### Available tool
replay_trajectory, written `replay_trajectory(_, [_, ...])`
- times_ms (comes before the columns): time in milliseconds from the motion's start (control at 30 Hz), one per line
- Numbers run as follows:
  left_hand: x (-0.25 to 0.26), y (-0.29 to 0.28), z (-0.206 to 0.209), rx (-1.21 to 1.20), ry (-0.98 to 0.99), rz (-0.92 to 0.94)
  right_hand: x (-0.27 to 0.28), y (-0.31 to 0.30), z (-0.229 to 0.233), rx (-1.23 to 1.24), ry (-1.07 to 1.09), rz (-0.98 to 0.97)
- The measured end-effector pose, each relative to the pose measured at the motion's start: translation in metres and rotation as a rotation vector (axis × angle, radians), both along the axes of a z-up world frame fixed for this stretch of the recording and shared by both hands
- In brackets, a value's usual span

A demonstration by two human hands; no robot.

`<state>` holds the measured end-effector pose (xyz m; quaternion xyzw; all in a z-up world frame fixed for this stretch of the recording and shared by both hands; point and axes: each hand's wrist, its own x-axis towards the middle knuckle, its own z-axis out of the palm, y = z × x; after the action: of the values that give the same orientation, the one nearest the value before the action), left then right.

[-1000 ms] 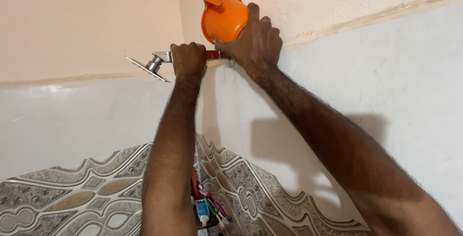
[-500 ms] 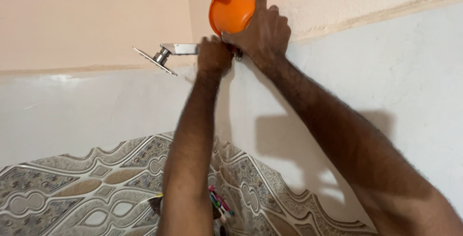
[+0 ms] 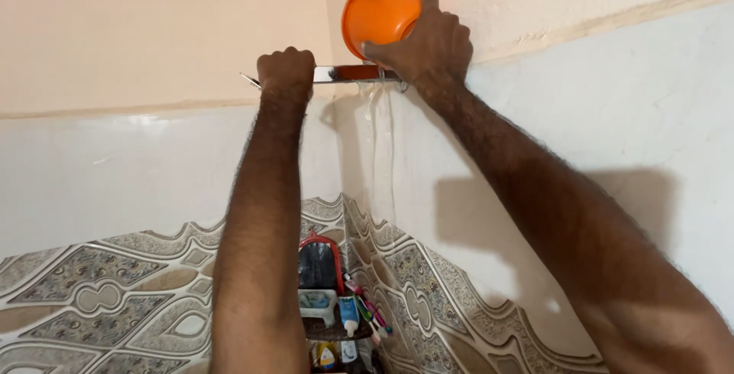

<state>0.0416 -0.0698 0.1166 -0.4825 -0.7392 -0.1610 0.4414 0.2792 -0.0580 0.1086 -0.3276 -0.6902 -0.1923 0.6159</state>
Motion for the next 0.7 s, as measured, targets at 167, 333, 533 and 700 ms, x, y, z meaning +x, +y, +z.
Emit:
replay_trajectory(167, [-0.021,0.015,0.005,0.041,-0.029,-0.177,-0.008,-0.008,0.007,-0.097,0.081,0.226])
replay_trajectory(333, [0.029,-0.035,-0.013,-0.078,-0.022,-0.093,-0.019,-0.007,0.009,-0.114,0.123,0.376])
replay_trajectory(533, [0.046,-0.015,-0.031,0.030,0.195,0.148,-0.018,-0.002,0.009,-0.166,0.204,0.446])
replay_trajectory(700, [0.052,0.059,-0.038,0.162,0.404,-0.011,-0.004,-0.012,0.013,-0.162,0.220,0.435])
